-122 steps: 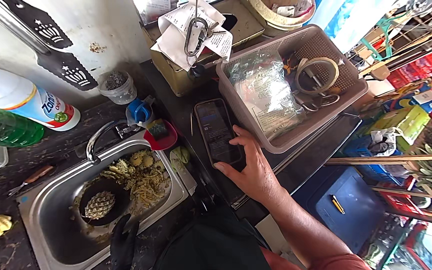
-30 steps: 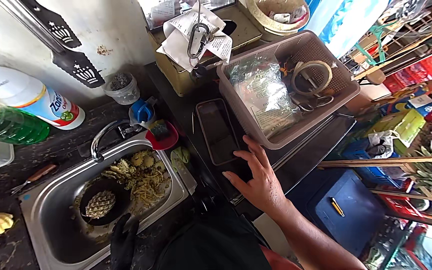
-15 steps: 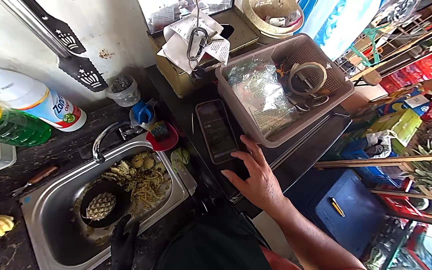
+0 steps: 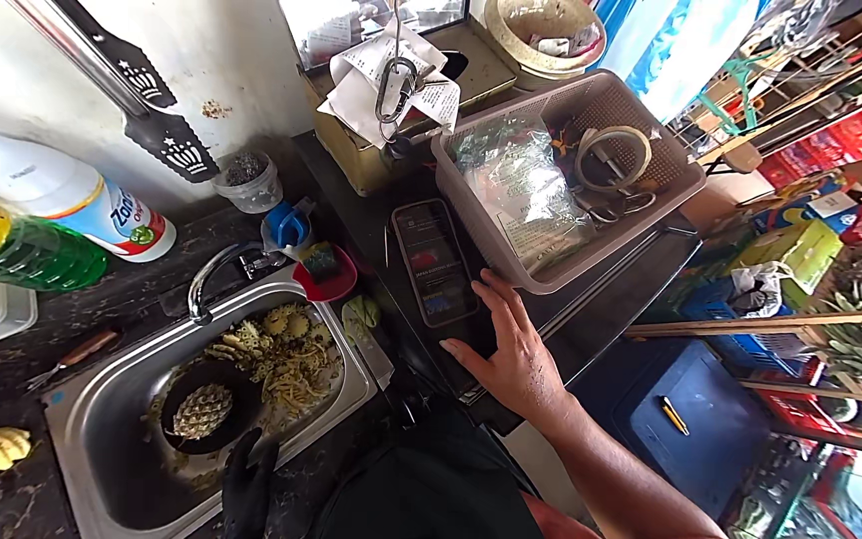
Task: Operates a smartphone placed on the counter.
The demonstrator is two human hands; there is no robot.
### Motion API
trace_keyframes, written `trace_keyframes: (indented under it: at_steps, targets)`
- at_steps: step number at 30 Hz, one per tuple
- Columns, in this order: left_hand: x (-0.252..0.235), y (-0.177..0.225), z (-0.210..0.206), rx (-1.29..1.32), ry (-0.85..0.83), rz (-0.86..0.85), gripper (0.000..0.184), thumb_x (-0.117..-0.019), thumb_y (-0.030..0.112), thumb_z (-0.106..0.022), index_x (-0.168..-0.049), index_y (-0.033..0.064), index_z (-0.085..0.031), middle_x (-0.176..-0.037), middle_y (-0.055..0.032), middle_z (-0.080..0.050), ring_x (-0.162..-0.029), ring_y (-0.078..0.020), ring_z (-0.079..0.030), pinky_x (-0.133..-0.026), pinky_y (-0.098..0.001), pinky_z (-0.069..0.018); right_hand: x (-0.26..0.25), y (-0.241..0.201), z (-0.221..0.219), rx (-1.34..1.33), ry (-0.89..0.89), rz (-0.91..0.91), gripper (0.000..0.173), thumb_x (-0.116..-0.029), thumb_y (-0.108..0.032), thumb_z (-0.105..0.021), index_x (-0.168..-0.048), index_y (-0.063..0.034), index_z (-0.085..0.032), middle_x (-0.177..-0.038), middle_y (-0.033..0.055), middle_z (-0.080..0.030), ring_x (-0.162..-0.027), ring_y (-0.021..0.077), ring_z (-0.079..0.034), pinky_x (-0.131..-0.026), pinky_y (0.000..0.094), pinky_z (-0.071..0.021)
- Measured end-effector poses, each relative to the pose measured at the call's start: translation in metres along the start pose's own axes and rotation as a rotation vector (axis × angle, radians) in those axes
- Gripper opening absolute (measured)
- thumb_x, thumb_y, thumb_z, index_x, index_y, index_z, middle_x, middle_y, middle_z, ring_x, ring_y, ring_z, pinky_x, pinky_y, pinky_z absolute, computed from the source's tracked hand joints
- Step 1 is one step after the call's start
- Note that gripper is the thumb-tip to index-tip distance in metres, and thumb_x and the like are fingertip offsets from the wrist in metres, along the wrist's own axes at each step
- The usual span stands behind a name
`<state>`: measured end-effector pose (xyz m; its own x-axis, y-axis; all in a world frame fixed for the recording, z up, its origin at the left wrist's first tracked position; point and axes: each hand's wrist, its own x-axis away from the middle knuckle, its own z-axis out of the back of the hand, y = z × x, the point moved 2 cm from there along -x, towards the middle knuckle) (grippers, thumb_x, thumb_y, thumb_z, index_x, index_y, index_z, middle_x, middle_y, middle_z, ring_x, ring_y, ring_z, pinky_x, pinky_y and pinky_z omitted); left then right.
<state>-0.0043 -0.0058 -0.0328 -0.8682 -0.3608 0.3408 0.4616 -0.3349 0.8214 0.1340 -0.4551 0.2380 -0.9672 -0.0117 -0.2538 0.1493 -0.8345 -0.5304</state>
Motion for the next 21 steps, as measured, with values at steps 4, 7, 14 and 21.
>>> trace_keyframes:
  at_steps: [4, 7, 14, 21]
  targets:
    - [-0.0001, 0.0017, -0.0001, -0.007, 0.001, -0.005, 0.058, -0.0883, 0.042, -0.069, -0.137, 0.0113, -0.061, -0.148, -0.0103, -0.054, -0.137, -0.0202, -0.05, -0.1, -0.0422, -0.0532, -0.0009, -0.0004, 0.0001, 0.011, -0.015, -0.002, 0.08, -0.0916, -0.064, -0.066, -0.146, -0.0052, -0.054, -0.154, 0.0161, -0.049, -0.14, 0.0227, -0.051, -0.108, 0.0358, -0.051]
    - [-0.0001, -0.0004, -0.0003, -0.006, 0.0, -0.003, 0.058, -0.0892, 0.044, -0.069, -0.137, 0.0127, -0.061, -0.148, -0.0089, -0.054, -0.137, -0.0199, -0.05, -0.1, -0.0418, -0.0535, -0.001, -0.0003, -0.0002, 0.013, -0.016, -0.004, 0.08, -0.0915, -0.064, -0.066, -0.145, -0.0056, -0.054, -0.154, 0.0158, -0.049, -0.139, 0.0227, -0.052, -0.108, 0.0358, -0.0511]
    - [0.0003, 0.0, -0.0001, 0.016, 0.009, 0.01, 0.06, -0.0876, 0.044, -0.07, -0.137, 0.0122, -0.061, -0.15, -0.0093, -0.053, -0.14, -0.0214, -0.048, -0.101, -0.044, -0.0521, -0.0021, -0.0009, -0.0016, 0.036, -0.029, -0.002, 0.085, -0.0905, -0.067, -0.065, -0.148, -0.0061, -0.052, -0.156, 0.0171, -0.046, -0.141, 0.0248, -0.049, -0.109, 0.0373, -0.0503]
    - [0.0004, -0.0005, 0.0012, 0.024, 0.009, -0.006, 0.06, -0.0874, 0.047, -0.07, -0.137, 0.0143, -0.062, -0.149, -0.0075, -0.053, -0.139, -0.0202, -0.048, -0.102, -0.0429, -0.052, -0.0064, -0.0051, 0.0069, -0.076, -0.013, 0.036, 0.077, -0.0916, -0.059, -0.07, -0.144, -0.0058, -0.055, -0.153, 0.0175, -0.049, -0.14, 0.0239, -0.05, -0.11, 0.0369, -0.0502]
